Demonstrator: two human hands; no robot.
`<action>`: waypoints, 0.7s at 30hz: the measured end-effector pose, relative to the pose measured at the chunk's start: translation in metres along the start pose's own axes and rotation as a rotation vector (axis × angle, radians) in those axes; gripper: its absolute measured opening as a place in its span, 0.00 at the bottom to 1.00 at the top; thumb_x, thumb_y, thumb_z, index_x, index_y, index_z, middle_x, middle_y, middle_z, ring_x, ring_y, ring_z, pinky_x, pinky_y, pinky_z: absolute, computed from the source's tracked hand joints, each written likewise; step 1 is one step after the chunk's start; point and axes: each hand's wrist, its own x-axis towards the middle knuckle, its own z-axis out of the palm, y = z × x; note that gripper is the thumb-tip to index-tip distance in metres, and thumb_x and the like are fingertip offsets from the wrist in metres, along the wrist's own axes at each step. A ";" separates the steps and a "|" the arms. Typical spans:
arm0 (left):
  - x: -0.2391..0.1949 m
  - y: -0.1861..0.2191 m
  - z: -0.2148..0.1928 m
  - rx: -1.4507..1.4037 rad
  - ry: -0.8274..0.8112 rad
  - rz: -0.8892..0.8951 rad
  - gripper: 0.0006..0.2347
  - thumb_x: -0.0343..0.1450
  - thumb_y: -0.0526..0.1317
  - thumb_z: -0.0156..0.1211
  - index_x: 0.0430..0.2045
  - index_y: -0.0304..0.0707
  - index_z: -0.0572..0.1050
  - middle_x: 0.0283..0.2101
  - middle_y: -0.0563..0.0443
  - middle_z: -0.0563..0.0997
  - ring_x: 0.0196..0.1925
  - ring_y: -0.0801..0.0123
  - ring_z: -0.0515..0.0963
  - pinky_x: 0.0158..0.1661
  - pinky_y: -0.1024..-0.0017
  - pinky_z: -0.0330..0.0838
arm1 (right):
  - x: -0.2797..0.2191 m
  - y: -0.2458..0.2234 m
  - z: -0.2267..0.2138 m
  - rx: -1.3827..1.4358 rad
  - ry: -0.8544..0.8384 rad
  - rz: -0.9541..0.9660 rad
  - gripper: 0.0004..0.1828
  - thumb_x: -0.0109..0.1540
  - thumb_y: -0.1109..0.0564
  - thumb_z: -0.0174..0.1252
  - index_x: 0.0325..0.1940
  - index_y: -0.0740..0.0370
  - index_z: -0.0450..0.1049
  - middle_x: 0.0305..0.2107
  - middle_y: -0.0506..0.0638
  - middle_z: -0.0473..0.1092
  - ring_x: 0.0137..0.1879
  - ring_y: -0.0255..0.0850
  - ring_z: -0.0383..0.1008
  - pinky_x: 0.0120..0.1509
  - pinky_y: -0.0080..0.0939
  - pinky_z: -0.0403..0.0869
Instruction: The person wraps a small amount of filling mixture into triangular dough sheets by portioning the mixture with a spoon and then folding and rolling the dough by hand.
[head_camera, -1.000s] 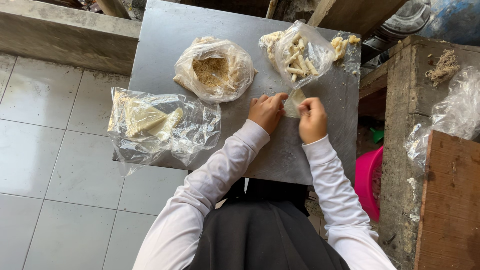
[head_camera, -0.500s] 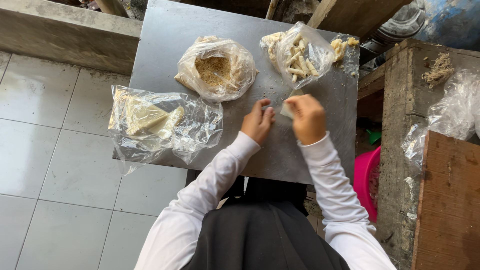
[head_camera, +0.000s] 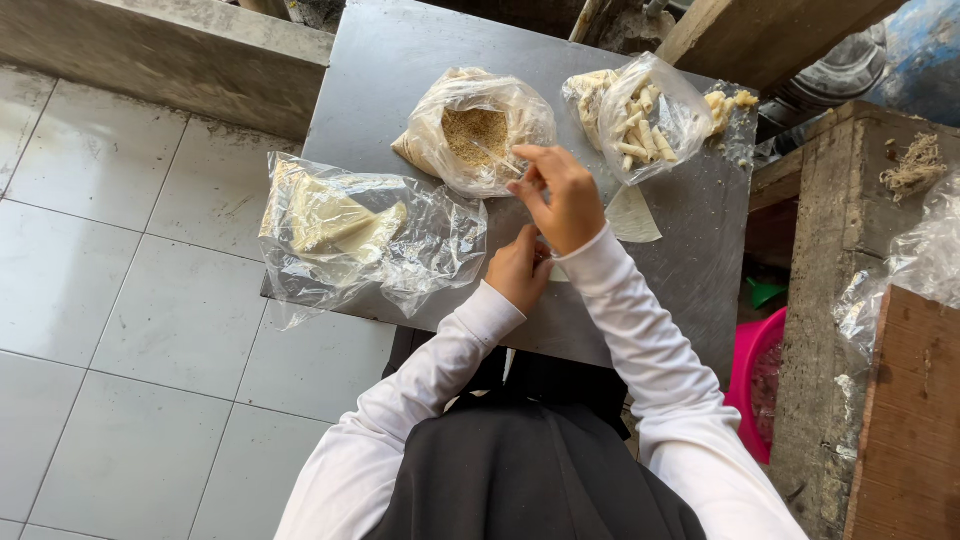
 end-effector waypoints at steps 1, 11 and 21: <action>-0.001 0.001 -0.002 -0.017 -0.010 -0.023 0.18 0.67 0.33 0.65 0.49 0.32 0.66 0.36 0.41 0.84 0.38 0.49 0.85 0.38 0.60 0.78 | 0.005 0.003 0.007 -0.007 0.020 -0.038 0.16 0.65 0.61 0.66 0.56 0.64 0.76 0.34 0.53 0.73 0.36 0.41 0.74 0.41 0.40 0.72; -0.002 0.003 0.002 0.088 -0.099 0.026 0.13 0.70 0.31 0.60 0.45 0.30 0.65 0.36 0.41 0.83 0.39 0.44 0.82 0.40 0.55 0.75 | 0.029 0.020 0.033 0.129 0.110 0.007 0.07 0.68 0.66 0.56 0.46 0.66 0.79 0.30 0.51 0.72 0.29 0.33 0.67 0.32 0.34 0.65; 0.003 0.017 -0.030 0.043 0.002 -0.032 0.21 0.68 0.30 0.58 0.57 0.32 0.66 0.35 0.42 0.83 0.40 0.48 0.83 0.41 0.58 0.75 | 0.012 0.057 0.040 0.603 0.191 0.324 0.10 0.73 0.61 0.49 0.44 0.64 0.76 0.27 0.44 0.72 0.30 0.27 0.66 0.34 0.28 0.66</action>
